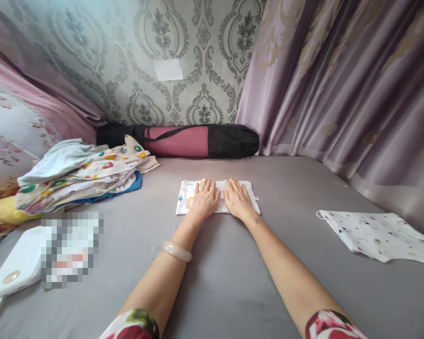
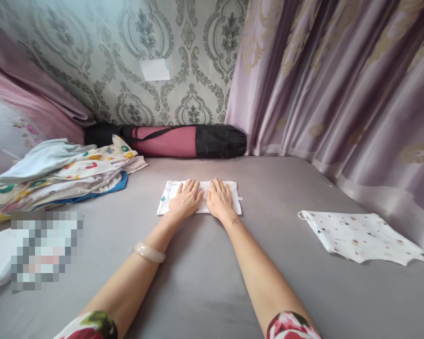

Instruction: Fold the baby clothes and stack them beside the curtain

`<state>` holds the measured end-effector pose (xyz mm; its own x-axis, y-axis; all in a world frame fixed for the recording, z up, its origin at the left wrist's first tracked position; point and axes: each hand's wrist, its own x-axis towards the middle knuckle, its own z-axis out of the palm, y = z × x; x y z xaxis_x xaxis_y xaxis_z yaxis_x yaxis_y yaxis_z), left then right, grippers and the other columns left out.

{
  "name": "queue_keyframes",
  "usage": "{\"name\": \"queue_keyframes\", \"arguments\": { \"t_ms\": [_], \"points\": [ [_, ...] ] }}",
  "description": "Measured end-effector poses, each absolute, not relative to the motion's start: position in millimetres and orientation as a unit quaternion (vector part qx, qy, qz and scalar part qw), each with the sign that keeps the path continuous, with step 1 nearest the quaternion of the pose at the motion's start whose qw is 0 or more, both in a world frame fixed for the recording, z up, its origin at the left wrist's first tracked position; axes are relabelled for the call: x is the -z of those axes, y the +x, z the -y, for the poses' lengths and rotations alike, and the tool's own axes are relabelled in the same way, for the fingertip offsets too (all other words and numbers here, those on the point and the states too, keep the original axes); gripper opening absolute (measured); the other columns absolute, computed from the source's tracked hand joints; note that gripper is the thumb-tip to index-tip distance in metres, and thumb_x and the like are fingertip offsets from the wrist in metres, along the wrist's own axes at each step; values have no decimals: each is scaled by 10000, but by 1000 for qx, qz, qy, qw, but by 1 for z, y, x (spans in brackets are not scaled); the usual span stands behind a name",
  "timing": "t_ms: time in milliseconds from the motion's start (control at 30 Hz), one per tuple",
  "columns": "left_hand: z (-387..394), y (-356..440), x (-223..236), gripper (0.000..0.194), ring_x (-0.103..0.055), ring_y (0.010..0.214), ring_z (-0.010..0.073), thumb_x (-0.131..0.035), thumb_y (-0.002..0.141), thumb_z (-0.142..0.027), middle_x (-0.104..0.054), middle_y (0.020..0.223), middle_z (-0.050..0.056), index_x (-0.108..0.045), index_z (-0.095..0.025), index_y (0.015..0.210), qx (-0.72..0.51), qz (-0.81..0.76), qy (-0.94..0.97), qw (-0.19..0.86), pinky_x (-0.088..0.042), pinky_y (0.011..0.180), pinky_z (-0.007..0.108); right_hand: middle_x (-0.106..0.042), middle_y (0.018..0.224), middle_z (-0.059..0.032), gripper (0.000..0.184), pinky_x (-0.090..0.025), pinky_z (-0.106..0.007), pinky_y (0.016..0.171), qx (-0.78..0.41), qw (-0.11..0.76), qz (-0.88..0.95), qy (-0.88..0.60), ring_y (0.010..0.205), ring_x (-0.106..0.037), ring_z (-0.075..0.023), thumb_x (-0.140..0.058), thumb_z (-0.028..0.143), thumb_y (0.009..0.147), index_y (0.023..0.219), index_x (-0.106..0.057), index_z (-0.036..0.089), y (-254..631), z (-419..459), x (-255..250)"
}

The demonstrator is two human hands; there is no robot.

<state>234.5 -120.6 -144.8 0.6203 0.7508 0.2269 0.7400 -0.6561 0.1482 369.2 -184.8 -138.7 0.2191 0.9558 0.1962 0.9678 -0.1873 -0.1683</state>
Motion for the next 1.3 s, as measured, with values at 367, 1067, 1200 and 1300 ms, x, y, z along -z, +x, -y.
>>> {"name": "queue_keyframes", "arguments": {
  "t_ms": [367,1067,1200,1300],
  "points": [
    [126,241,157,521,-290,1454,306,-306,995,-379,-353,1554,161,-423,-150,1448,-138,-414,898,57,-213,1171,539,-290,1588,-117,556,-146,-443,1195,7,110,626,-772,1470,-233,-245,-226,294,1000,1487,-374,71,370,185,146],
    [56,177,141,337,-702,858,199,-452,859,-337,-745,906,96,-697,-149,993,-405,-492,660,398,-510,802,288,-289,1586,-132,586,-100,-432,1204,-12,104,613,-783,1485,-183,-234,-229,348,1007,1509,-325,60,328,160,147],
    [58,175,139,326,-709,822,191,-465,844,-334,-744,897,105,-680,-134,984,-417,-491,637,423,-509,770,277,-274,1591,-130,592,-101,-426,1203,-14,104,616,-781,1484,-185,-233,-225,352,1007,1508,-325,54,329,160,149],
    [59,174,136,309,-711,819,187,-476,838,-335,-744,900,103,-672,-136,971,-420,-495,622,439,-509,752,271,-268,1594,-129,596,-101,-433,1204,-20,100,614,-782,1487,-176,-233,-217,353,1006,1512,-316,54,330,160,146]
  ]
}}
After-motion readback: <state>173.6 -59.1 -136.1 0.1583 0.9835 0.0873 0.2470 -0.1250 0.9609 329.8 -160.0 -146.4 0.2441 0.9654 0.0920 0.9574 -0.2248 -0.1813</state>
